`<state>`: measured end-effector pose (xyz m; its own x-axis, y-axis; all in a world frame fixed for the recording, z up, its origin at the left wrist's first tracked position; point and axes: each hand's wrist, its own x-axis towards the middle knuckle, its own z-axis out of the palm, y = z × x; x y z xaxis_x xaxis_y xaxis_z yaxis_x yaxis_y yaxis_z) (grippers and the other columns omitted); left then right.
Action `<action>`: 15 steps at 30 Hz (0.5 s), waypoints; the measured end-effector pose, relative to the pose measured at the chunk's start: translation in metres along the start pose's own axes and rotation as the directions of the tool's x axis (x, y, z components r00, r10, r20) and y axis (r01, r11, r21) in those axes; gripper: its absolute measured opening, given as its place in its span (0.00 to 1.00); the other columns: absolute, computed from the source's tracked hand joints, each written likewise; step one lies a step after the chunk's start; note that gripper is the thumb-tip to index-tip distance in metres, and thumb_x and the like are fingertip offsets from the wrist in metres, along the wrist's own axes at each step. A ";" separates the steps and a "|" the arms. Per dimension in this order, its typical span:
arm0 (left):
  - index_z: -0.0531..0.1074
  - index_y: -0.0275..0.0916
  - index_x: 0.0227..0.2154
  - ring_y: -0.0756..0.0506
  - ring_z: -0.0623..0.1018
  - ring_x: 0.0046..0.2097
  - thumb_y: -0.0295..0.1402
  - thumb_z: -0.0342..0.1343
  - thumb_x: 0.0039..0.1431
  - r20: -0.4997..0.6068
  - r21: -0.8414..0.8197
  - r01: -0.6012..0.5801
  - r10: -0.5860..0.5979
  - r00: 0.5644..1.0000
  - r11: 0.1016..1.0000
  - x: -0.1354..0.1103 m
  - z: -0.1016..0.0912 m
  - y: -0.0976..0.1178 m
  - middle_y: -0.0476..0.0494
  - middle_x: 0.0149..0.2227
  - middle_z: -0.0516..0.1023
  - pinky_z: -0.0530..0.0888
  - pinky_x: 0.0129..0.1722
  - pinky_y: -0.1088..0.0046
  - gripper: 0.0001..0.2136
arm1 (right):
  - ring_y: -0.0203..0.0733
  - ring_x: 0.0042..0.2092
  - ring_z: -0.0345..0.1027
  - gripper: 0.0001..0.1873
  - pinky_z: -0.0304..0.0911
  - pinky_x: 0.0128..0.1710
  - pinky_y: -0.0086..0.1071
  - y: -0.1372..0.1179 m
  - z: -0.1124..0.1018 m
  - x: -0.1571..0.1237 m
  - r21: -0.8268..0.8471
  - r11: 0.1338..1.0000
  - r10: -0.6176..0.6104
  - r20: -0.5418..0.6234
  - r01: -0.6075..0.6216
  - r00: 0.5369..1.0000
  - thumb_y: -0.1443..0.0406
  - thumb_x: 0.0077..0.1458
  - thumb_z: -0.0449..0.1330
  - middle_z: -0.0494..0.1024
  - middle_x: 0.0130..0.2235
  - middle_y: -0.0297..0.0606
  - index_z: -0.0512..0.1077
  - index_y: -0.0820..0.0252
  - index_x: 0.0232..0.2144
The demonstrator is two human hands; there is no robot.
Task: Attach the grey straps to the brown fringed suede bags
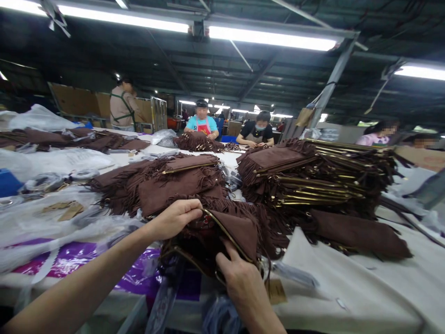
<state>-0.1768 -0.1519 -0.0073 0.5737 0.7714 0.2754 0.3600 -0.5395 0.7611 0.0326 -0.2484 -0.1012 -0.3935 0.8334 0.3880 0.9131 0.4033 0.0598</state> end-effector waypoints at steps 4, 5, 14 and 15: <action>0.66 0.38 0.26 0.50 0.67 0.31 0.30 0.48 0.63 0.003 0.239 -0.067 0.068 0.998 0.969 0.009 -0.008 0.005 0.52 0.27 0.67 0.63 0.31 0.76 0.09 | 0.40 0.28 0.71 0.13 0.62 0.25 0.29 0.011 -0.010 0.009 0.173 0.984 -0.018 -0.115 0.037 0.993 0.74 0.59 0.46 0.76 0.35 0.40 0.68 0.57 0.32; 0.67 0.38 0.29 0.49 0.69 0.33 0.29 0.49 0.63 -0.018 0.333 -0.089 0.101 0.995 0.939 0.007 -0.008 0.008 0.51 0.29 0.70 0.65 0.33 0.75 0.07 | 0.40 0.29 0.70 0.12 0.63 0.28 0.29 0.014 -0.017 0.012 0.289 0.957 0.017 -0.158 0.029 0.987 0.71 0.61 0.47 0.74 0.31 0.38 0.67 0.56 0.30; 0.71 0.35 0.34 0.44 0.76 0.34 0.27 0.49 0.60 0.367 0.475 -0.471 0.319 0.874 0.743 -0.044 0.064 0.040 0.41 0.35 0.77 0.73 0.34 0.71 0.06 | 0.30 0.19 0.44 0.19 0.41 0.17 0.25 0.035 -0.066 0.026 0.903 0.311 0.333 0.189 -0.297 0.924 0.49 0.55 0.60 0.54 0.17 0.21 0.63 0.56 0.27; 0.72 0.34 0.36 0.43 0.77 0.36 0.25 0.49 0.59 0.367 0.461 -0.389 0.228 0.902 0.797 -0.041 0.073 0.036 0.39 0.37 0.78 0.74 0.36 0.70 0.07 | 0.30 0.19 0.44 0.19 0.42 0.18 0.25 0.037 -0.066 0.025 0.901 0.315 0.320 0.194 -0.298 0.927 0.49 0.55 0.60 0.54 0.17 0.21 0.64 0.56 0.27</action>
<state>-0.1337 -0.2271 -0.0341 0.8695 0.4486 0.2067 0.4029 -0.8862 0.2288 0.0632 -0.2371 -0.0287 -0.0935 0.9753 0.2003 0.3090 0.2197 -0.9253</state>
